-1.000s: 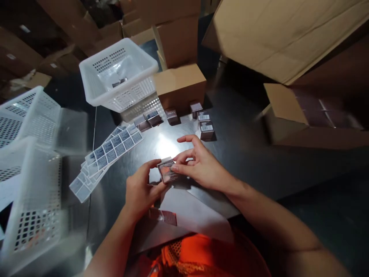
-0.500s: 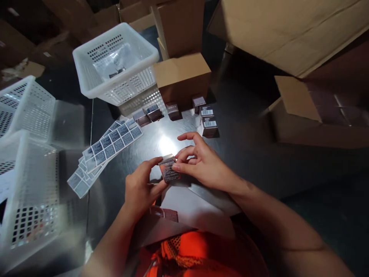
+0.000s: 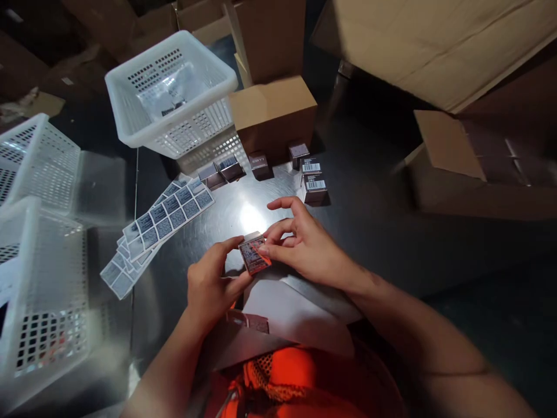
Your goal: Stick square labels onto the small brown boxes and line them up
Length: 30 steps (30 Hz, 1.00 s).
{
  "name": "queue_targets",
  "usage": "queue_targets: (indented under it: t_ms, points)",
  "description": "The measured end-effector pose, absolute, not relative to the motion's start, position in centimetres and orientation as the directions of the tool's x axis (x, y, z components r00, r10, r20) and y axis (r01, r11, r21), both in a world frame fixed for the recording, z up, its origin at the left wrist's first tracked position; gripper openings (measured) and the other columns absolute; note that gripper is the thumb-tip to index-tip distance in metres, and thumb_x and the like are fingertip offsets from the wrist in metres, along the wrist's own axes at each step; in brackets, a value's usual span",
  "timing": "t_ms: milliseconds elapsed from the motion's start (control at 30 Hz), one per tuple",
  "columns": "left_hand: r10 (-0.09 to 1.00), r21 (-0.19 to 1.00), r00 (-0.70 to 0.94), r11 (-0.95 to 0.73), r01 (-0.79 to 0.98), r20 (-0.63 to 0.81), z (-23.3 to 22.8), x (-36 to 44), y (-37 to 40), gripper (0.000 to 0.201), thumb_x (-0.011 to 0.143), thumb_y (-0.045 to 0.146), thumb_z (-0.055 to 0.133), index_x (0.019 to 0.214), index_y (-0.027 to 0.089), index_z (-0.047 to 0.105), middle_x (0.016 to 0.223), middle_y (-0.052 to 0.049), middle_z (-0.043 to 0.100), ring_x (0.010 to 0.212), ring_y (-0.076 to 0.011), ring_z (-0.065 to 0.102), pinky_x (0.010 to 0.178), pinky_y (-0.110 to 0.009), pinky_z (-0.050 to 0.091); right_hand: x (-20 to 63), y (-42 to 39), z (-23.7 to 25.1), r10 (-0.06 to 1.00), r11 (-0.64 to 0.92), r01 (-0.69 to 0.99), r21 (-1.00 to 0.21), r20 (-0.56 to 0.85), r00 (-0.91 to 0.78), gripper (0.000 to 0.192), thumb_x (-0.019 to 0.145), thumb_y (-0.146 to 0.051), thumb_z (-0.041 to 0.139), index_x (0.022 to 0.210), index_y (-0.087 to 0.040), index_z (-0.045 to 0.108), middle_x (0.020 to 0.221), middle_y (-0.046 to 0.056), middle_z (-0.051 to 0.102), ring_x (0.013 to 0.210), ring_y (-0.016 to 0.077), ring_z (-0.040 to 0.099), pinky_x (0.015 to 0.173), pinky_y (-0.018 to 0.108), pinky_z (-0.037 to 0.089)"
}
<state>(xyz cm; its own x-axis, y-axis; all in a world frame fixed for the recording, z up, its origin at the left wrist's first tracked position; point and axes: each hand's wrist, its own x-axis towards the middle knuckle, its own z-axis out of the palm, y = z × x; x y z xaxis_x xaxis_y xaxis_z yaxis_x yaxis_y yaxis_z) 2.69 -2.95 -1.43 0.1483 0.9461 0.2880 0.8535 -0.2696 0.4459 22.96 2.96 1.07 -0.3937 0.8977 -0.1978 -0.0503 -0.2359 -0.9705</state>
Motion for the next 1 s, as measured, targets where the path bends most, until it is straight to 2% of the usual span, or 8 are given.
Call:
queue_targets:
  t_ms: [100, 200, 367, 500, 600, 733, 867, 1000]
  points:
    - [0.951, 0.443, 0.167, -0.271, 0.855, 0.259, -1.5, 2.7, -3.1, 0.042, 0.086, 0.041, 0.066, 0.124, 0.021, 0.066, 0.111, -0.007, 0.076, 0.088, -0.0179, 0.072, 0.067, -0.023, 0.053, 22.6, 2.7, 0.8, 0.938, -0.172, -0.010, -0.985, -0.160, -0.306, 0.064, 0.070, -0.025, 0.084, 0.119, -0.027, 0.042, 0.064, -0.008, 0.061, 0.087, 0.0230, 0.071, 0.070, 0.033, 0.061]
    - [0.947, 0.449, 0.180, -0.288, 0.846, 0.268, -1.3, 2.8, -3.1, 0.040, 0.086, 0.037, 0.066, 0.123, 0.021, 0.066, 0.110, -0.006, 0.076, 0.088, -0.0174, 0.072, 0.066, -0.023, 0.053, 22.7, 3.1, 0.4, 0.973, -0.079, 0.076, -0.994, -0.094, -0.209, 0.065, 0.067, -0.025, 0.086, 0.117, -0.026, 0.045, 0.057, -0.011, 0.049, 0.079, 0.0223, 0.068, 0.070, 0.034, 0.060]
    - [0.943, 0.467, -0.068, -0.098, 0.879, 0.326, -0.9, 2.7, -3.1, 0.043, 0.081, 0.034, 0.074, 0.121, 0.020, 0.066, 0.105, -0.004, 0.076, 0.061, -0.0114, 0.064, 0.058, -0.022, 0.045, 23.8, 3.3, 0.5, 0.969, 0.222, 0.289, -0.931, 0.245, 0.045, 0.061, 0.068, -0.031, 0.091, 0.114, -0.026, 0.052, 0.085, -0.003, 0.059, 0.081, 0.0197, 0.064, 0.066, 0.031, 0.057]
    - [0.924, 0.419, -0.256, 0.121, 0.900, 0.284, -1.0, 2.6, -2.5, 0.049, 0.080, 0.038, 0.076, 0.124, 0.020, 0.063, 0.113, -0.005, 0.075, 0.072, -0.0160, 0.069, 0.059, -0.024, 0.041, 22.8, 1.6, 0.7, 0.809, 0.554, 0.301, -0.776, 0.417, -0.414, 0.046, 0.080, -0.032, 0.086, 0.115, -0.025, 0.057, 0.096, 0.002, 0.066, 0.088, 0.0214, 0.065, 0.070, 0.032, 0.056]
    - [0.911, 0.392, -0.317, 0.199, 0.898, 0.263, -0.9, 2.4, -1.9, 0.050, 0.081, 0.038, 0.075, 0.126, 0.021, 0.062, 0.116, -0.006, 0.074, 0.088, -0.0220, 0.071, 0.062, -0.026, 0.041, 21.5, 0.7, 0.1, 0.611, 0.694, 0.286, -0.661, 0.329, -0.720, 0.055, 0.075, -0.031, 0.090, 0.119, -0.020, 0.058, 0.106, 0.008, 0.067, 0.099, 0.0278, 0.064, 0.085, 0.043, 0.056]
    - [0.891, 0.454, -0.418, 0.303, 0.838, 0.178, -0.6, 2.0, -1.2, 0.048, 0.079, 0.032, 0.077, 0.123, 0.024, 0.060, 0.114, -0.003, 0.074, 0.081, -0.0199, 0.071, 0.067, -0.029, 0.045, 20.7, 0.6, -0.8, 0.603, 0.680, 0.381, -0.626, 0.183, -0.776, 0.035, 0.085, -0.013, 0.078, 0.115, -0.017, 0.061, 0.107, 0.009, 0.068, 0.098, 0.0252, 0.066, 0.084, 0.038, 0.056]
    - [0.885, 0.510, -0.423, 0.277, 0.814, 0.196, -0.3, 1.7, -0.7, 0.049, 0.071, 0.035, 0.083, 0.115, 0.020, 0.064, 0.111, -0.006, 0.072, 0.092, -0.0239, 0.069, 0.078, -0.033, 0.049, 21.1, 0.8, -1.3, 0.593, 0.680, 0.295, -0.671, 0.268, -0.759, 0.017, 0.100, -0.011, 0.054, 0.113, -0.017, 0.063, 0.098, 0.005, 0.073, 0.087, 0.0185, 0.071, 0.079, 0.029, 0.056]
    - [0.885, 0.611, -0.452, 0.295, 0.735, 0.116, -0.4, 1.3, -0.4, 0.051, 0.068, 0.043, 0.084, 0.111, 0.020, 0.068, 0.107, -0.005, 0.070, 0.087, -0.0222, 0.067, 0.078, -0.033, 0.050, 21.5, 0.7, -1.4, 0.515, 0.788, 0.284, -0.546, 0.333, -0.790, 0.019, 0.102, -0.014, 0.050, 0.108, -0.019, 0.067, 0.088, 0.002, 0.075, 0.081, 0.0155, 0.073, 0.083, 0.027, 0.057]
